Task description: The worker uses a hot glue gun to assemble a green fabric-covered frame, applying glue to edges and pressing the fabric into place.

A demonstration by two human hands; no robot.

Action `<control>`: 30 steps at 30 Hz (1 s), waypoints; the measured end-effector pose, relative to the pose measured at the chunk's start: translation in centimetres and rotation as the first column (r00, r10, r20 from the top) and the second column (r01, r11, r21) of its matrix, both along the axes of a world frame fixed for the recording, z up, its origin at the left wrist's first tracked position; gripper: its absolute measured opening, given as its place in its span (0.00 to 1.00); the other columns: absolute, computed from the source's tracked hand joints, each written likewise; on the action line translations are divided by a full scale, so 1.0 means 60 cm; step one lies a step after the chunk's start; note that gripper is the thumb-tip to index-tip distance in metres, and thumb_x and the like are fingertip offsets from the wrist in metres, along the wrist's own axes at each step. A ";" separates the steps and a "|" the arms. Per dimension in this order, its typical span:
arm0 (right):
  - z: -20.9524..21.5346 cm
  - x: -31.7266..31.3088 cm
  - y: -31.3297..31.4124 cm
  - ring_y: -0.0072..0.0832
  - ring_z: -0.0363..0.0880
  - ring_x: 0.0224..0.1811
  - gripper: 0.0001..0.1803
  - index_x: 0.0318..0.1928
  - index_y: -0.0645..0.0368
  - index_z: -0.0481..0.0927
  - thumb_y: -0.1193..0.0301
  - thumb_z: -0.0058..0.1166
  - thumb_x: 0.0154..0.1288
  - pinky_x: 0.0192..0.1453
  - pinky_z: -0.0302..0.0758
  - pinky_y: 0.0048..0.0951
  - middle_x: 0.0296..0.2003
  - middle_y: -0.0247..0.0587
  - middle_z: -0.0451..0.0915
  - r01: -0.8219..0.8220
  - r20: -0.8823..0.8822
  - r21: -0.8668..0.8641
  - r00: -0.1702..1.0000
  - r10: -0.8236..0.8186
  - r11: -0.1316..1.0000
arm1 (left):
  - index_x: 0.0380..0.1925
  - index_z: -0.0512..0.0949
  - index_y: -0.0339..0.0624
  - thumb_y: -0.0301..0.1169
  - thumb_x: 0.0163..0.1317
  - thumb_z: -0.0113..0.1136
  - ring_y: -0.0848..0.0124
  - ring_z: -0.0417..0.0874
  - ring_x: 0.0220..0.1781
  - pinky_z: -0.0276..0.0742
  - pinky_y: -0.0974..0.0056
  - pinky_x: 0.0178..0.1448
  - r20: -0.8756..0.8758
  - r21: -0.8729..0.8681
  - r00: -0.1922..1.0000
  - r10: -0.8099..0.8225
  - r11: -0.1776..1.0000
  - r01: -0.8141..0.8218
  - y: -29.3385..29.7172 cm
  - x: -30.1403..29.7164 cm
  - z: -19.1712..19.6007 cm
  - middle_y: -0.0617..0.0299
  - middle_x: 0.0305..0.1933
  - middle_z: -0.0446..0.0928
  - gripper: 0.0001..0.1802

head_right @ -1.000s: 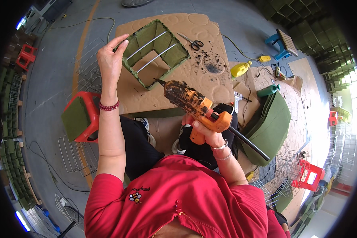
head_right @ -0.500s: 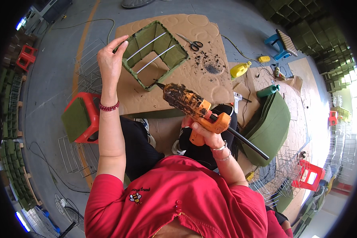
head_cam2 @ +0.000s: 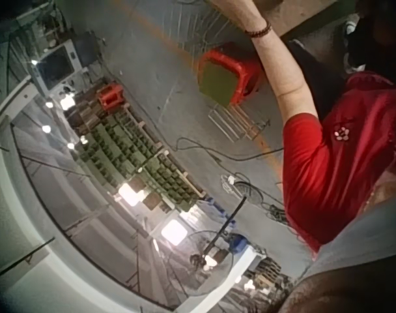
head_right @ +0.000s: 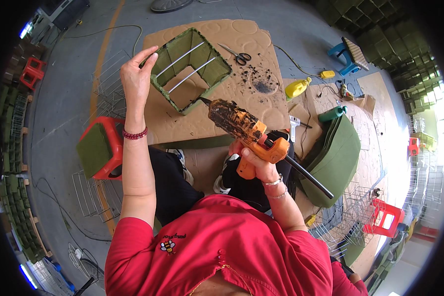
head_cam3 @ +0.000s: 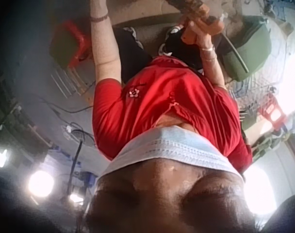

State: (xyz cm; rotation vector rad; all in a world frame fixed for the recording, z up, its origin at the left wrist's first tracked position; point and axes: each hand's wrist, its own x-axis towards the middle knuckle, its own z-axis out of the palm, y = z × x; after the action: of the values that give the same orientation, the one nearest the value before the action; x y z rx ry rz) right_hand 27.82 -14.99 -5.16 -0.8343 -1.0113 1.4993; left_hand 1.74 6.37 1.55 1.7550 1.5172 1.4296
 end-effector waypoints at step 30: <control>0.005 -0.005 0.003 0.32 0.75 0.44 0.16 0.44 0.62 0.75 0.63 0.58 0.64 0.52 0.70 0.35 0.35 0.39 0.74 0.077 -0.105 -0.017 0.991 -0.079 0.997 | 0.45 0.85 0.40 0.31 0.64 0.63 0.74 0.85 0.44 0.76 0.70 0.53 -0.003 0.009 1.000 -0.018 1.000 0.018 0.001 0.001 -0.001 0.57 0.43 0.87 0.12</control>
State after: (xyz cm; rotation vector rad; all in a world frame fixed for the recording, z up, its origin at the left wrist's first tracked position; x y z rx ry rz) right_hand 27.54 -14.79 -4.87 -0.7867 -0.8819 1.4694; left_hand 1.82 6.41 1.46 1.7730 1.4948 1.4278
